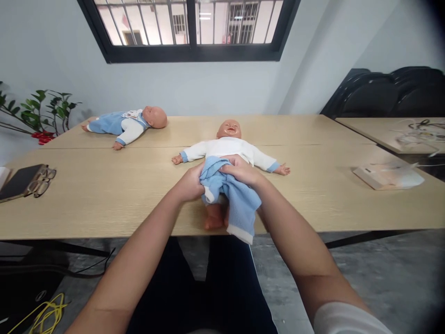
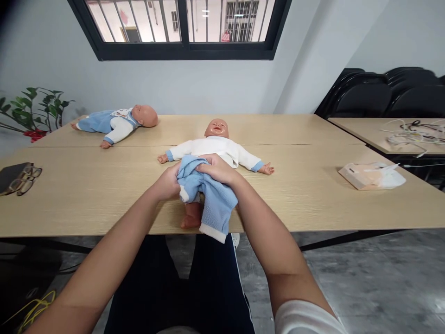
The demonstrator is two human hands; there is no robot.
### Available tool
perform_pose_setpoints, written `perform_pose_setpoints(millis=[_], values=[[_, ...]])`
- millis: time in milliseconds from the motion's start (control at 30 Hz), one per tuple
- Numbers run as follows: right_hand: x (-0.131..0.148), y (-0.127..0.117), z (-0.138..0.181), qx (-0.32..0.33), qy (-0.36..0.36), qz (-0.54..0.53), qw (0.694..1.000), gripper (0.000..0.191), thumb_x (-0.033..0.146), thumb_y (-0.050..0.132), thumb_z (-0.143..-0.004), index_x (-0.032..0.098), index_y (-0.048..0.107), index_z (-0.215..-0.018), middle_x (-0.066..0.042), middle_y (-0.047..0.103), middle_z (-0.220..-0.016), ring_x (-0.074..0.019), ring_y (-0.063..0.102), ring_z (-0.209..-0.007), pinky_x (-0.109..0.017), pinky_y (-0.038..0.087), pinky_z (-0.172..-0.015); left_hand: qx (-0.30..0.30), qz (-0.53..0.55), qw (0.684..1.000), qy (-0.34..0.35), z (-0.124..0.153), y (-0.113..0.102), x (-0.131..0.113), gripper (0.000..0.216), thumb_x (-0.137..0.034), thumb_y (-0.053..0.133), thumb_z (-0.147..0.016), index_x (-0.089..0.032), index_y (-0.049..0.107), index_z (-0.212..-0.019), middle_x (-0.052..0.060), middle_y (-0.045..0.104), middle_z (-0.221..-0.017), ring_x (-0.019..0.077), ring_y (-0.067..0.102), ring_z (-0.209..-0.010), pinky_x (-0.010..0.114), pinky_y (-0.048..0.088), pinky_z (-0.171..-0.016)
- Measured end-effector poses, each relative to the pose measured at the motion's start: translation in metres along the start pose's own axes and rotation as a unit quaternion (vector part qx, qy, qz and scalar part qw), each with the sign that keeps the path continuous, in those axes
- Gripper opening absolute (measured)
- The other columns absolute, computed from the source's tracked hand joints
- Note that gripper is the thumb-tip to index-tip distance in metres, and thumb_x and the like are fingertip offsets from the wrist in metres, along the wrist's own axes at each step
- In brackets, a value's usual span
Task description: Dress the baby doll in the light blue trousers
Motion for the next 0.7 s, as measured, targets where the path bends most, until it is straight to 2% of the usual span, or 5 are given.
perform_pose_setpoints(millis=[133,267,367,500,700], values=[[0.002,0.002,0.000,0.011,-0.011,0.006,1.000,0.026,0.035,0.073,-0.079,0.016,0.078,-0.096,-0.002,0.077,-0.093,-0.0211,0.068,-0.093,-0.033,0.052,-0.091,-0.004,-0.106,0.994,0.014,-0.002,-0.008,0.005,0.044,-0.016,0.073,-0.072,-0.017,0.071,-0.116,0.008,0.076,-0.108,0.0291,0.070,-0.099,0.041,0.056,-0.090],[0.002,0.006,0.001,0.035,-0.014,-0.002,0.999,0.029,0.036,0.075,-0.079,0.014,0.077,-0.098,-0.003,0.077,-0.093,-0.0203,0.068,-0.091,-0.032,0.052,-0.090,0.012,-0.169,0.983,0.065,-0.004,-0.010,-0.005,0.024,-0.018,0.067,-0.077,-0.017,0.073,-0.100,0.008,0.075,-0.103,0.0290,0.068,-0.105,0.041,0.053,-0.096],[-0.001,0.008,0.002,0.061,0.002,-0.028,0.998,0.043,0.056,0.070,-0.086,0.014,0.076,-0.094,-0.005,0.076,-0.091,-0.0216,0.068,-0.091,-0.033,0.053,-0.091,0.014,-0.168,0.980,0.105,-0.004,-0.011,-0.015,0.018,-0.020,0.064,-0.081,-0.017,0.072,-0.097,0.007,0.074,-0.099,0.0280,0.067,-0.108,0.042,0.051,-0.102],[-0.011,0.005,0.000,0.030,0.043,-0.060,0.997,0.066,0.075,0.042,-0.095,0.016,0.072,-0.089,-0.004,0.072,-0.082,-0.0200,0.065,-0.081,-0.033,0.053,-0.084,0.004,-0.168,0.978,0.122,-0.003,-0.010,-0.018,0.022,-0.021,0.061,-0.084,-0.018,0.072,-0.103,0.008,0.073,-0.103,0.0260,0.066,-0.102,0.042,0.050,-0.102],[-0.021,0.006,-0.012,-0.045,0.041,0.035,0.998,0.026,0.040,0.056,-0.094,0.017,0.066,-0.087,-0.001,0.066,-0.085,-0.0156,0.058,-0.081,-0.029,0.047,-0.083,-0.039,-0.179,0.969,0.164,0.008,-0.008,-0.029,0.009,-0.020,0.066,-0.080,-0.018,0.069,-0.087,0.005,0.065,-0.089,0.0217,0.060,-0.087,0.036,0.051,-0.083]])
Point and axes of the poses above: each hand's wrist, its own z-axis away from the middle knuckle, its own y-axis out of the palm, x = y × z, the point moved 7 cm from there along -z, towards the middle knuckle
